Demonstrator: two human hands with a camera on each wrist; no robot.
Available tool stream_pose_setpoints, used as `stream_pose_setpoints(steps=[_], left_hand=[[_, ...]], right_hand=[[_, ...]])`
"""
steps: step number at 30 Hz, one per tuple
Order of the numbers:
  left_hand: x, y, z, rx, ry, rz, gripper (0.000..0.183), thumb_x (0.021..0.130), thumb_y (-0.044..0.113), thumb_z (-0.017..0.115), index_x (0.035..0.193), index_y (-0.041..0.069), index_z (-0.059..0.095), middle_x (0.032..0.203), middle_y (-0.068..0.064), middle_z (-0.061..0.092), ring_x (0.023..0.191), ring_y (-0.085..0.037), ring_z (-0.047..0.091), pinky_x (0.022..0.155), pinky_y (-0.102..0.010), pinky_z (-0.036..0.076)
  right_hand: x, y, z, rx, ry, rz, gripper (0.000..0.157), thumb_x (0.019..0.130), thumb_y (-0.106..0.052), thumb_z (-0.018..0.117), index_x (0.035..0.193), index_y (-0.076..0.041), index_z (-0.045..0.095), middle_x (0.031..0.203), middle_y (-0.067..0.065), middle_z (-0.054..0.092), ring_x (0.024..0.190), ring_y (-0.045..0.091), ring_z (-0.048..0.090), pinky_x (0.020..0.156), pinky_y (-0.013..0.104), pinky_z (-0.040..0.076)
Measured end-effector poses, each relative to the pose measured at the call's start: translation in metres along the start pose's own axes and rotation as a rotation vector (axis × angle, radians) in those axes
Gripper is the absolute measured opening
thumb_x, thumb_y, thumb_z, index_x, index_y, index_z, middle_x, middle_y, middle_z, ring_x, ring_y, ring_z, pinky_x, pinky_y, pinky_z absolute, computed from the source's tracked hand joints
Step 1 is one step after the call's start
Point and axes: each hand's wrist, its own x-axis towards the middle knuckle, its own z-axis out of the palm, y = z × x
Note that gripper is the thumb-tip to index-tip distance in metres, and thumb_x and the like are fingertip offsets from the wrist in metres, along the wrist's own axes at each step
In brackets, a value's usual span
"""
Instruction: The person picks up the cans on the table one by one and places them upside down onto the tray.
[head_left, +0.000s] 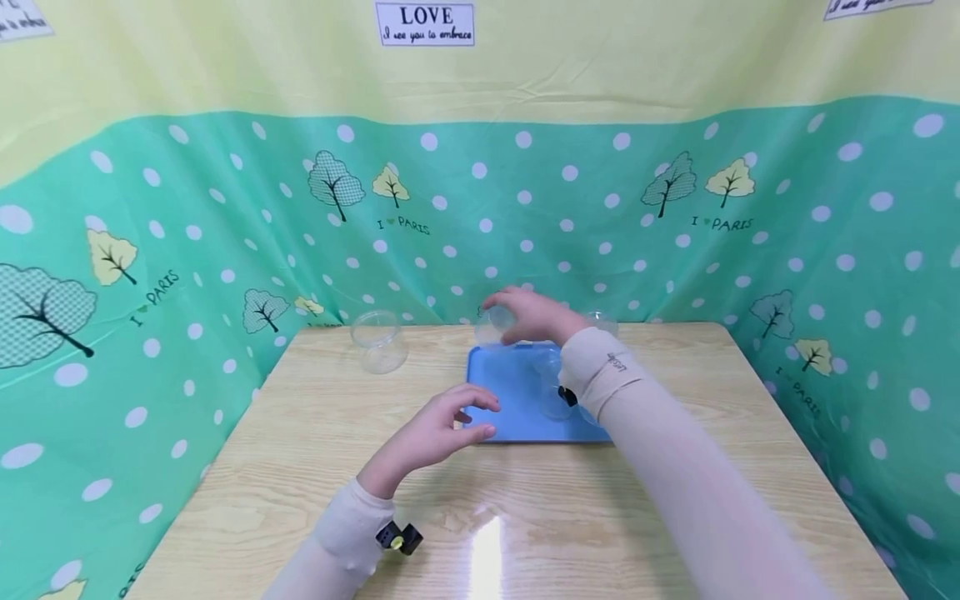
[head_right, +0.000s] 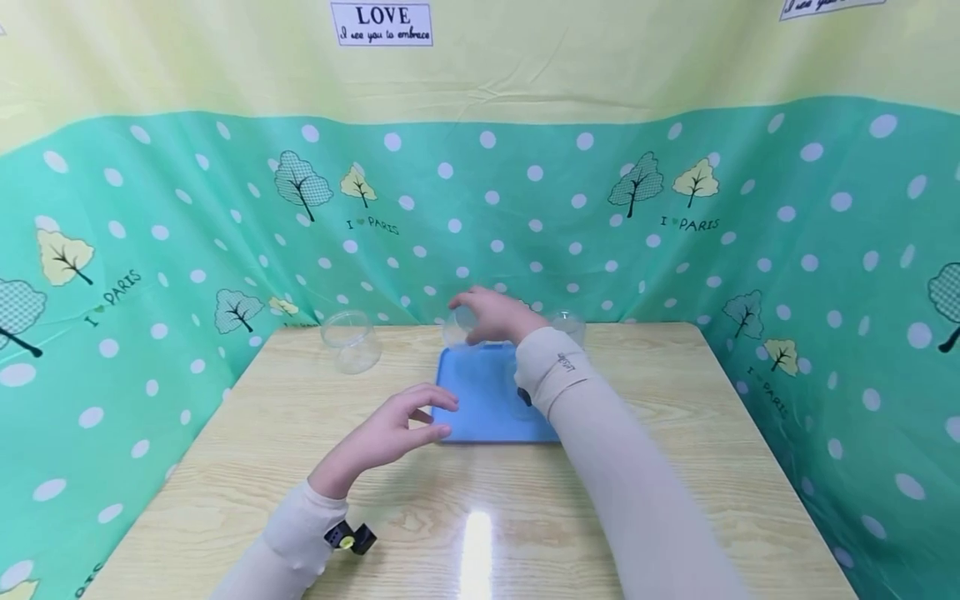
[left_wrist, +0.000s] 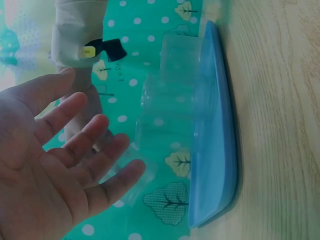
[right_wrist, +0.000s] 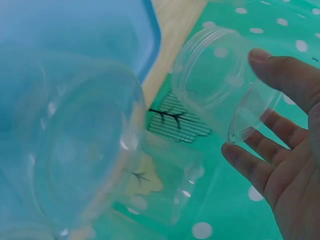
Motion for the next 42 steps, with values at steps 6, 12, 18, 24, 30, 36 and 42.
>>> stream_pose_setpoints(steps=[6,12,18,24,30,36,42], left_hand=[[-0.001,-0.002,-0.003,0.031,-0.014,0.011,0.028,0.09,0.042,0.065,0.115,0.031,0.062,0.121,0.012,0.058,0.116,-0.012,0.054,0.091,-0.045,0.053],[-0.002,-0.001,-0.005,0.033,-0.011,0.007,0.027,0.09,0.041,0.066,0.114,0.03,0.062,0.121,0.012,0.058,0.117,-0.011,0.054,0.091,-0.047,0.052],[-0.002,-0.002,-0.005,0.049,-0.005,0.012,0.027,0.09,0.042,0.065,0.114,0.03,0.063,0.12,0.013,0.058,0.116,-0.009,0.054,0.09,-0.046,0.053],[-0.002,-0.001,-0.005,0.064,-0.01,0.017,0.025,0.091,0.038,0.066,0.114,0.03,0.063,0.121,0.012,0.058,0.116,-0.009,0.053,0.09,-0.045,0.053],[-0.003,0.0,-0.005,0.064,-0.009,-0.002,0.027,0.089,0.044,0.065,0.114,0.032,0.063,0.121,0.015,0.058,0.115,-0.006,0.053,0.09,-0.043,0.053],[-0.003,0.0,-0.004,0.063,-0.007,-0.007,0.027,0.089,0.044,0.065,0.113,0.033,0.063,0.12,0.017,0.057,0.115,-0.011,0.054,0.091,-0.045,0.052],[-0.003,0.001,-0.004,0.076,-0.004,0.01,0.026,0.09,0.043,0.065,0.114,0.034,0.062,0.118,0.018,0.057,0.113,-0.011,0.055,0.09,-0.045,0.052]], right_hand=[[0.008,0.0,0.01,-0.023,-0.036,0.021,0.064,0.08,-0.021,0.078,0.136,-0.033,0.05,0.148,0.0,0.04,0.133,0.024,0.042,0.103,0.045,0.045],[0.01,0.001,0.016,0.008,-0.084,0.058,0.068,0.079,-0.016,0.078,0.138,-0.033,0.049,0.149,0.001,0.039,0.132,0.026,0.042,0.1,0.047,0.046],[0.012,0.0,0.02,-0.002,-0.102,0.061,0.068,0.078,-0.012,0.078,0.136,-0.034,0.05,0.147,0.002,0.041,0.13,0.027,0.044,0.1,0.049,0.046],[0.016,-0.004,0.025,-0.087,-0.114,0.037,0.067,0.078,-0.011,0.077,0.136,-0.033,0.051,0.148,0.003,0.04,0.132,0.027,0.043,0.099,0.048,0.048],[0.021,-0.005,0.03,-0.137,-0.126,0.036,0.069,0.076,-0.01,0.077,0.135,-0.035,0.052,0.148,0.003,0.04,0.128,0.028,0.046,0.089,0.043,0.052],[0.024,-0.006,0.037,-0.167,-0.131,0.051,0.069,0.077,-0.008,0.076,0.136,-0.035,0.051,0.148,0.003,0.04,0.126,0.026,0.047,0.081,0.036,0.054],[0.025,-0.012,0.042,-0.202,-0.136,0.061,0.068,0.078,-0.007,0.074,0.136,-0.031,0.051,0.143,0.003,0.046,0.117,0.021,0.051,0.075,0.031,0.053]])
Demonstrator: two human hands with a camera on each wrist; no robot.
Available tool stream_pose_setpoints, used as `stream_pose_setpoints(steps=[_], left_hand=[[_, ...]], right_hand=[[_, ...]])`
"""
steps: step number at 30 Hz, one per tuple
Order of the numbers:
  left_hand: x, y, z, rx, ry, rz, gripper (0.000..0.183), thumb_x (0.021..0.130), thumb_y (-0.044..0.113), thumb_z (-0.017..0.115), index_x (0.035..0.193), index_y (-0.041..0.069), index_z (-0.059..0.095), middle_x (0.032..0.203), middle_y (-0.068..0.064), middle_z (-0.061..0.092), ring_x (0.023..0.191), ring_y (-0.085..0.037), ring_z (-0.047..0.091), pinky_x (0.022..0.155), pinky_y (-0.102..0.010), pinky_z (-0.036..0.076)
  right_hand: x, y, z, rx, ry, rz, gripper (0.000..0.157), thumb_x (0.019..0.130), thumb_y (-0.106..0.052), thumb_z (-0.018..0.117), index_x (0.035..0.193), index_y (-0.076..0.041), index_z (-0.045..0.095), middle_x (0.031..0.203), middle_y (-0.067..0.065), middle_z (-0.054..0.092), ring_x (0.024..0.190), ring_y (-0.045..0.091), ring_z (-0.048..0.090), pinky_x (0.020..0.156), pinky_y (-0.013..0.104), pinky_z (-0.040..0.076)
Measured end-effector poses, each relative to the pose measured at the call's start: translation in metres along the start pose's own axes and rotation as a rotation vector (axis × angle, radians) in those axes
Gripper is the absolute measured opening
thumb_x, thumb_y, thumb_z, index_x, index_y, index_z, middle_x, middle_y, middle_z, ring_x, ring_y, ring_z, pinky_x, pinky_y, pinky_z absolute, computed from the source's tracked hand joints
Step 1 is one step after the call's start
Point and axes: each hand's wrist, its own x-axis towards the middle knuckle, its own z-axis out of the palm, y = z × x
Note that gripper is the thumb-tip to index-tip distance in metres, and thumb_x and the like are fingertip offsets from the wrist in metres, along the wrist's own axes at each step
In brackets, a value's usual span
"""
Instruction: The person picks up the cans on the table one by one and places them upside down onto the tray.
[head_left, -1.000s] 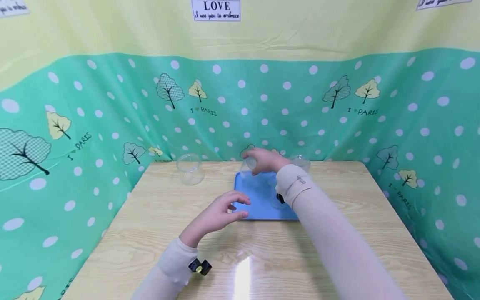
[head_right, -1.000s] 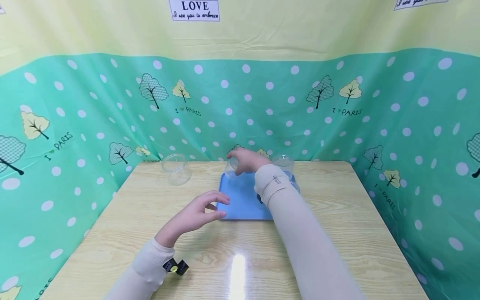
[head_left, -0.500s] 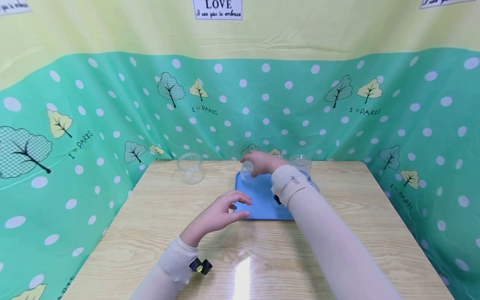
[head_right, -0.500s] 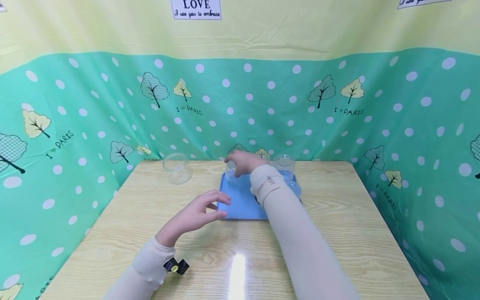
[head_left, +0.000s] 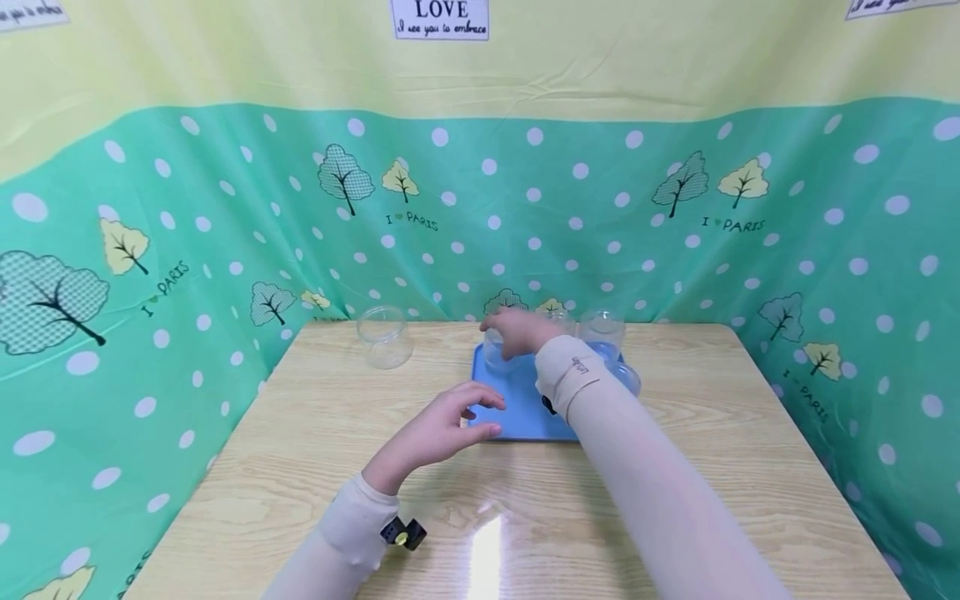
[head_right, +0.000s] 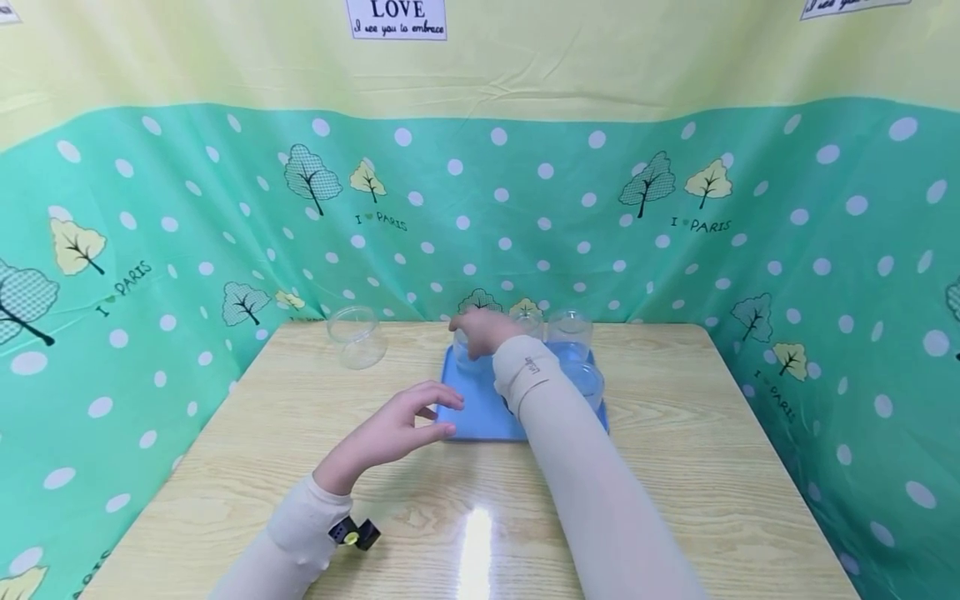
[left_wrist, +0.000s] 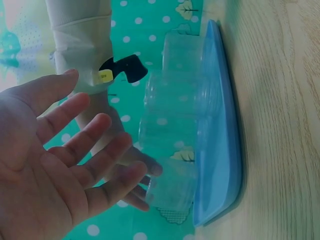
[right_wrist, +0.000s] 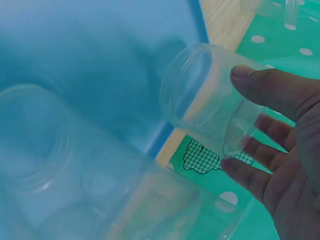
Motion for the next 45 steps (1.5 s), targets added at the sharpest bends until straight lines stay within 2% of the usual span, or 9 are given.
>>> stream_pose_setpoints(steps=[5,12,19,24,30,36,45], left_hand=[[0.0,0.002,0.0,0.003,-0.003,0.001,0.026,0.09,0.044,0.064,0.114,0.033,0.062,0.118,0.016,0.058,0.115,-0.017,0.056,0.09,-0.047,0.051],[-0.001,0.001,0.001,0.015,0.001,-0.01,0.024,0.09,0.042,0.066,0.113,0.037,0.061,0.116,0.02,0.058,0.113,-0.007,0.055,0.09,-0.045,0.051],[-0.001,0.0,-0.001,0.005,-0.005,0.006,0.024,0.09,0.041,0.065,0.113,0.034,0.062,0.116,0.017,0.059,0.115,-0.019,0.057,0.089,-0.048,0.051],[0.0,-0.001,-0.002,0.029,-0.006,0.023,0.025,0.091,0.041,0.064,0.115,0.033,0.062,0.116,0.015,0.06,0.113,-0.013,0.057,0.088,-0.045,0.052],[0.0,-0.001,-0.002,0.005,-0.014,0.009,0.025,0.091,0.041,0.064,0.115,0.032,0.062,0.116,0.014,0.06,0.113,-0.015,0.057,0.088,-0.046,0.052],[0.0,-0.004,-0.002,-0.028,-0.02,-0.011,0.022,0.091,0.04,0.065,0.113,0.035,0.062,0.115,0.017,0.059,0.113,-0.015,0.057,0.089,-0.048,0.051],[0.0,-0.002,-0.003,-0.006,-0.026,-0.013,0.024,0.091,0.043,0.063,0.113,0.035,0.062,0.115,0.017,0.059,0.111,-0.007,0.056,0.089,-0.045,0.052]], right_hand=[[0.0,-0.002,0.003,0.003,-0.017,0.0,0.067,0.077,-0.005,0.073,0.136,-0.029,0.052,0.14,0.004,0.048,0.108,0.019,0.051,0.068,0.028,0.052],[-0.002,-0.003,0.006,-0.01,-0.039,0.045,0.067,0.078,-0.005,0.071,0.137,-0.032,0.051,0.145,0.002,0.043,0.116,0.021,0.049,0.069,0.03,0.051],[-0.001,-0.003,0.009,-0.047,-0.026,0.041,0.065,0.08,-0.007,0.071,0.138,-0.032,0.051,0.143,0.001,0.045,0.112,0.02,0.051,0.068,0.029,0.051],[0.0,-0.002,0.012,-0.069,-0.016,0.055,0.067,0.08,-0.007,0.069,0.138,-0.033,0.05,0.143,0.0,0.045,0.12,0.021,0.05,0.075,0.033,0.052],[0.003,0.002,0.015,-0.084,-0.025,0.062,0.069,0.079,-0.008,0.069,0.139,-0.034,0.049,0.142,0.001,0.046,0.122,0.024,0.049,0.08,0.039,0.052],[0.004,0.003,0.016,-0.066,-0.036,0.063,0.065,0.081,-0.007,0.067,0.139,-0.033,0.05,0.142,0.002,0.046,0.119,0.023,0.05,0.077,0.036,0.051],[0.001,-0.001,0.015,-0.073,-0.022,0.053,0.062,0.082,-0.007,0.066,0.137,-0.032,0.052,0.142,0.002,0.046,0.12,0.023,0.048,0.076,0.035,0.05]])
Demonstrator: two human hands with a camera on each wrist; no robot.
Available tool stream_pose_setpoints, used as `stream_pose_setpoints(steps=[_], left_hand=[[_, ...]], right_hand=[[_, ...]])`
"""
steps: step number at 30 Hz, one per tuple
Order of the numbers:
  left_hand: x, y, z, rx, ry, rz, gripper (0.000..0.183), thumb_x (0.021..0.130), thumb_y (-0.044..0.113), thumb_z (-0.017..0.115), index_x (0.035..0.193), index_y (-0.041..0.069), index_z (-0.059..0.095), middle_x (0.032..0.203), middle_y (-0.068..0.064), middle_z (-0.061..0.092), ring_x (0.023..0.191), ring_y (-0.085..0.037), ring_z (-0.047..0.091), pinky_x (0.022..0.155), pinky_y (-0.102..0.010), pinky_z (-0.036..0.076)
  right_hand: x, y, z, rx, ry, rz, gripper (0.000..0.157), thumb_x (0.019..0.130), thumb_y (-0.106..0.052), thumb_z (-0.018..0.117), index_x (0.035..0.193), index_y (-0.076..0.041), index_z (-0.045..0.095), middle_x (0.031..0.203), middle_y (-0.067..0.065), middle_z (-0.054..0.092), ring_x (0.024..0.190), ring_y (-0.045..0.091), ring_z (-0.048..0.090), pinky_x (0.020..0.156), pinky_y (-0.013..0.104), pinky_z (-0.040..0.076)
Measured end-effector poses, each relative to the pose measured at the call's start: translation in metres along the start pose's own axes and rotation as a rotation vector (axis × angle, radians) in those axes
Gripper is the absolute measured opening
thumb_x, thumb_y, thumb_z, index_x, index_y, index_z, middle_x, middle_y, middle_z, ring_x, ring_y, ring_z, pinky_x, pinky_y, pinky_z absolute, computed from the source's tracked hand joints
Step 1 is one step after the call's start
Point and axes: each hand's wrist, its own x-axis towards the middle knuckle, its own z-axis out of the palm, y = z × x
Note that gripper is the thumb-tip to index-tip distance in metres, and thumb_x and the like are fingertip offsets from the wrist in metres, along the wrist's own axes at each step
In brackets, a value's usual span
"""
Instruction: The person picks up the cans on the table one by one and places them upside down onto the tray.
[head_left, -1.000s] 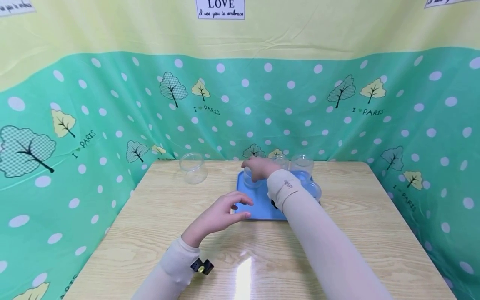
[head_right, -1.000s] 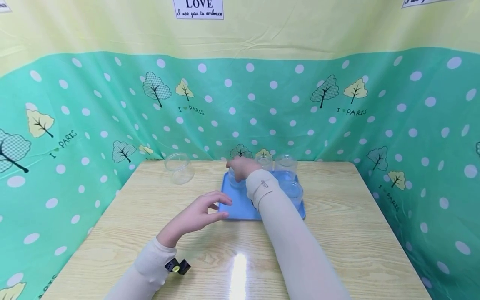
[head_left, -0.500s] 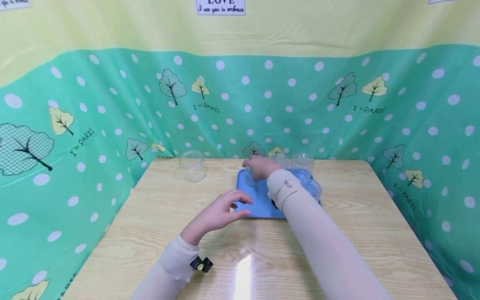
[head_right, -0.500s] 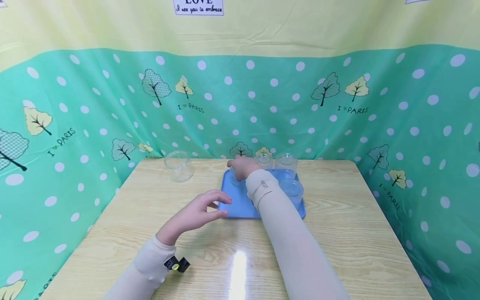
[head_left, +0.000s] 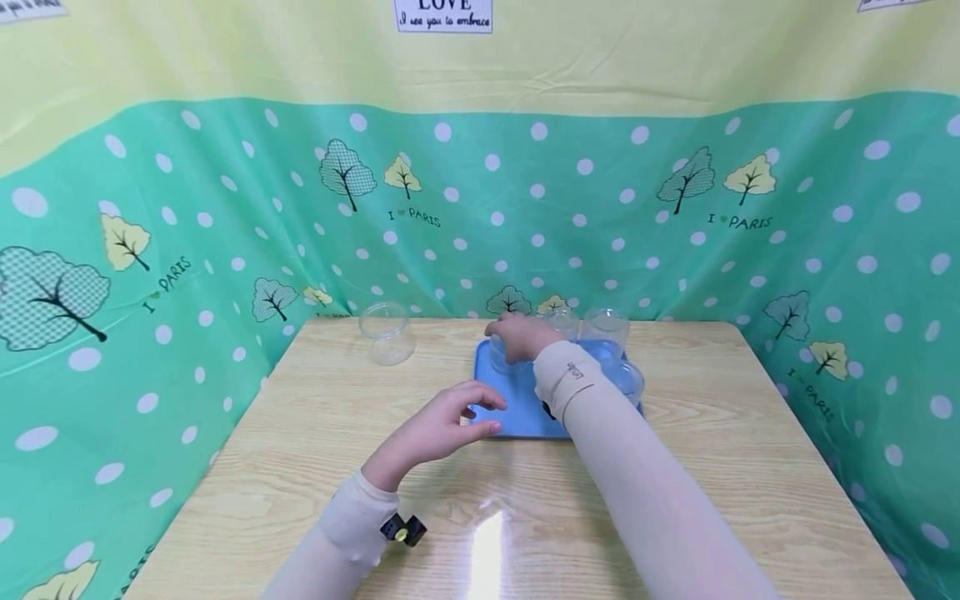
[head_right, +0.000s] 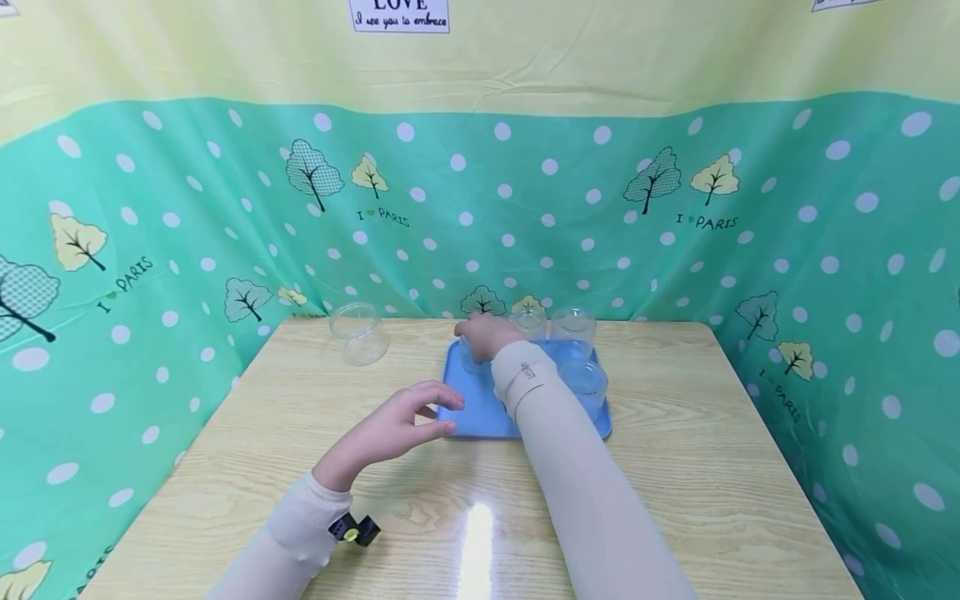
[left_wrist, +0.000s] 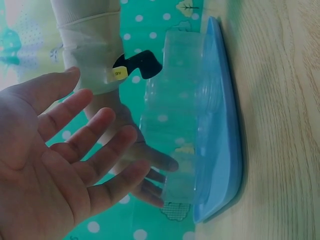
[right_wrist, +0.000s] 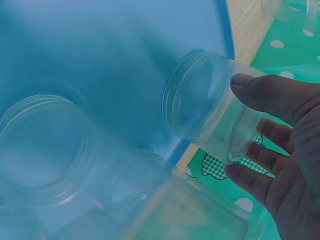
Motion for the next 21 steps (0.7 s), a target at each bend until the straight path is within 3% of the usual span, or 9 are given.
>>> stream_pose_setpoints(steps=[9,17,21], left_hand=[[-0.0013,-0.0016,0.0009,0.016,0.001,0.004,0.024,0.092,0.041,0.063,0.115,0.034,0.062,0.115,0.016,0.059,0.111,-0.006,0.056,0.088,-0.045,0.052],[-0.0006,-0.0006,0.0004,0.015,0.01,0.005,0.023,0.091,0.041,0.064,0.113,0.034,0.062,0.114,0.018,0.059,0.111,-0.008,0.056,0.089,-0.045,0.051],[-0.0008,-0.0003,-0.0004,0.019,0.007,0.008,0.025,0.091,0.043,0.063,0.114,0.034,0.062,0.115,0.017,0.059,0.112,-0.008,0.056,0.089,-0.046,0.052]], right_hand=[[0.0005,-0.0029,0.0014,0.001,-0.011,-0.001,0.061,0.084,-0.007,0.065,0.138,-0.033,0.051,0.142,0.002,0.046,0.118,0.022,0.048,0.076,0.036,0.05],[0.0011,-0.0015,0.003,-0.019,0.002,-0.01,0.063,0.085,-0.004,0.06,0.14,-0.032,0.048,0.145,0.004,0.043,0.134,0.027,0.041,0.092,0.044,0.048],[-0.0006,-0.0015,0.0017,-0.006,-0.004,-0.013,0.062,0.085,-0.005,0.06,0.141,-0.029,0.047,0.147,0.004,0.042,0.134,0.028,0.041,0.091,0.042,0.049]])
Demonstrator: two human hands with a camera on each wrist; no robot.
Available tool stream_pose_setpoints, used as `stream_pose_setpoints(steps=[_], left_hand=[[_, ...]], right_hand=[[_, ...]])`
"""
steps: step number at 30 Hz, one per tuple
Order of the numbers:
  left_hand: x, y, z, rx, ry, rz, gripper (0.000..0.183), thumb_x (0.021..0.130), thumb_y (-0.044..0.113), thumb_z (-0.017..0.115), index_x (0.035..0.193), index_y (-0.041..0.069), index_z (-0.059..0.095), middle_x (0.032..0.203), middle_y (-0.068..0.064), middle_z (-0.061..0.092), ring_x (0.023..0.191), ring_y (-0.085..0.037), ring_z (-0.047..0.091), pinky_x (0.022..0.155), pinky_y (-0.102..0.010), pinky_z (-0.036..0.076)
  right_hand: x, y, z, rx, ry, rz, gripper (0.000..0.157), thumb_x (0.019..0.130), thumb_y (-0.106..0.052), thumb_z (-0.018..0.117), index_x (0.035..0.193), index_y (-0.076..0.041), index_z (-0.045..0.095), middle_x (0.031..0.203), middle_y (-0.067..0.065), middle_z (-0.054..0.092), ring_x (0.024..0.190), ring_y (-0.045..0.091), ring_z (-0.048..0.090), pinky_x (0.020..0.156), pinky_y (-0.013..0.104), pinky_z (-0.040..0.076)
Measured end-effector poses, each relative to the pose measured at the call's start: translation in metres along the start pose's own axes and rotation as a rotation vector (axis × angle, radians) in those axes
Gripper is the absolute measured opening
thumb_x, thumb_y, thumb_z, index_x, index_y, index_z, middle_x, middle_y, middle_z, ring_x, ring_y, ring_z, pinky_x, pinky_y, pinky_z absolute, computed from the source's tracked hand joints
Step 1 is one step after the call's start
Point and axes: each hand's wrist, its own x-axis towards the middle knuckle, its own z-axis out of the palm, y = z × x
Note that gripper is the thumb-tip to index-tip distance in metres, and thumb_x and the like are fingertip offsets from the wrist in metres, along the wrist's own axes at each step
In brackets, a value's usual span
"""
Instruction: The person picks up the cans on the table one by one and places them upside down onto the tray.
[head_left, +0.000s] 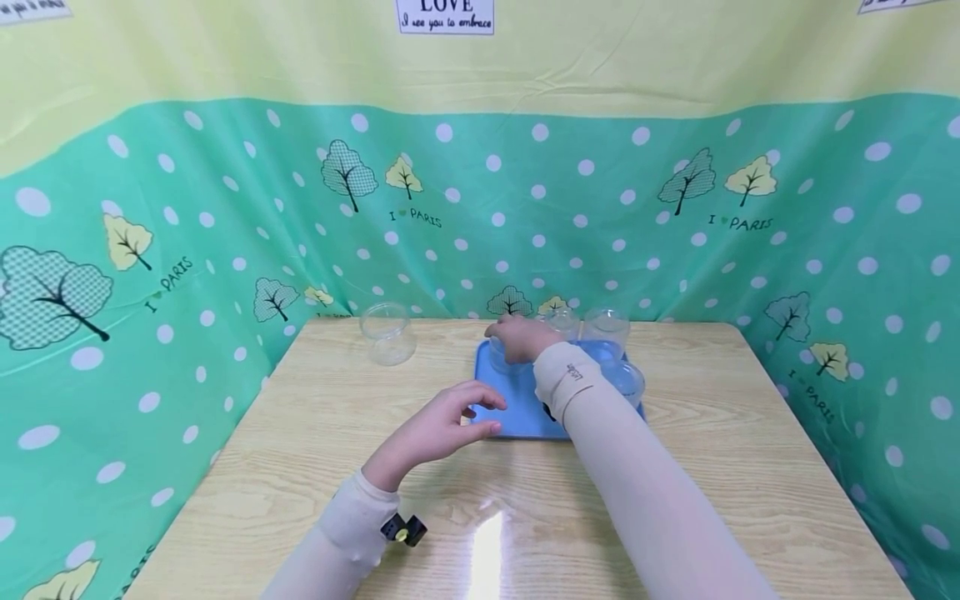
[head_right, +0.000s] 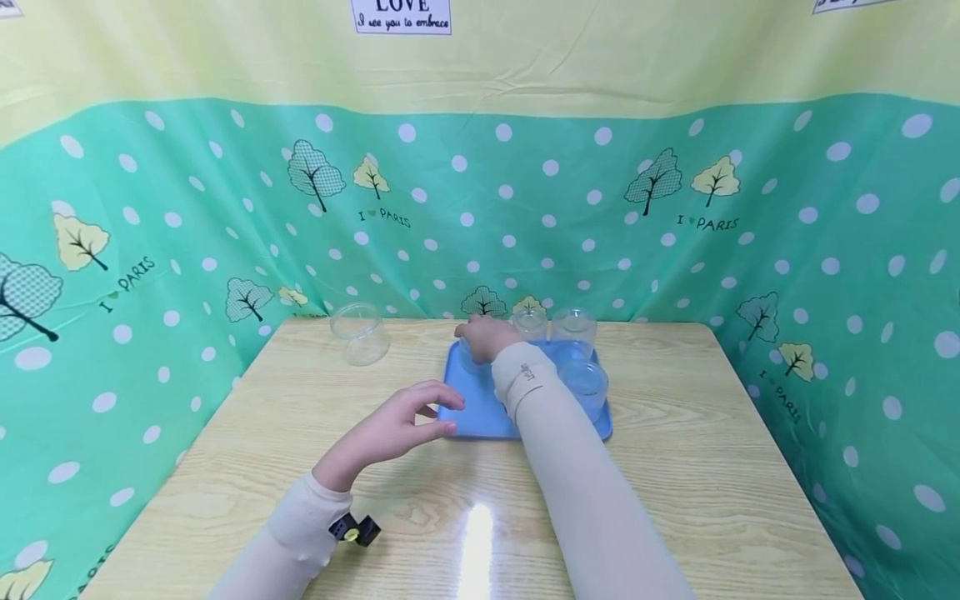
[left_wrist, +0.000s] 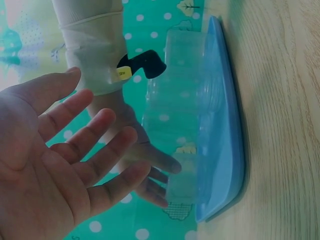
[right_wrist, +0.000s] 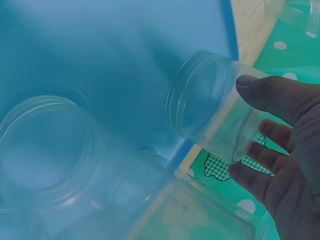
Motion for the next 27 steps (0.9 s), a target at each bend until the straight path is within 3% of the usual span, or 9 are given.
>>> stream_pose_setpoints(steps=[11,23,27], left_hand=[[0.0003,0.0014,0.0013,0.005,-0.006,-0.008,0.024,0.091,0.041,0.065,0.114,0.035,0.061,0.116,0.018,0.059,0.111,-0.004,0.055,0.089,-0.04,0.052],[0.0005,0.0025,0.0007,0.003,0.0,-0.015,0.023,0.091,0.037,0.066,0.114,0.035,0.062,0.116,0.019,0.059,0.111,-0.004,0.055,0.09,-0.044,0.051],[0.0005,0.0018,0.001,0.007,0.002,-0.008,0.023,0.091,0.036,0.066,0.113,0.036,0.062,0.115,0.02,0.059,0.11,-0.004,0.055,0.089,-0.043,0.052]], right_hand=[[0.0023,0.0012,0.0005,0.0,-0.019,0.005,0.06,0.087,-0.008,0.062,0.142,-0.029,0.047,0.148,0.004,0.04,0.135,0.027,0.04,0.09,0.04,0.049],[0.001,-0.0021,-0.0014,0.02,-0.017,0.008,0.063,0.086,-0.009,0.063,0.143,-0.029,0.046,0.149,0.004,0.038,0.137,0.029,0.037,0.096,0.048,0.047],[0.0008,-0.0033,-0.0042,0.015,-0.015,0.012,0.061,0.087,-0.017,0.065,0.142,-0.03,0.046,0.148,0.004,0.039,0.135,0.029,0.038,0.1,0.053,0.045]])
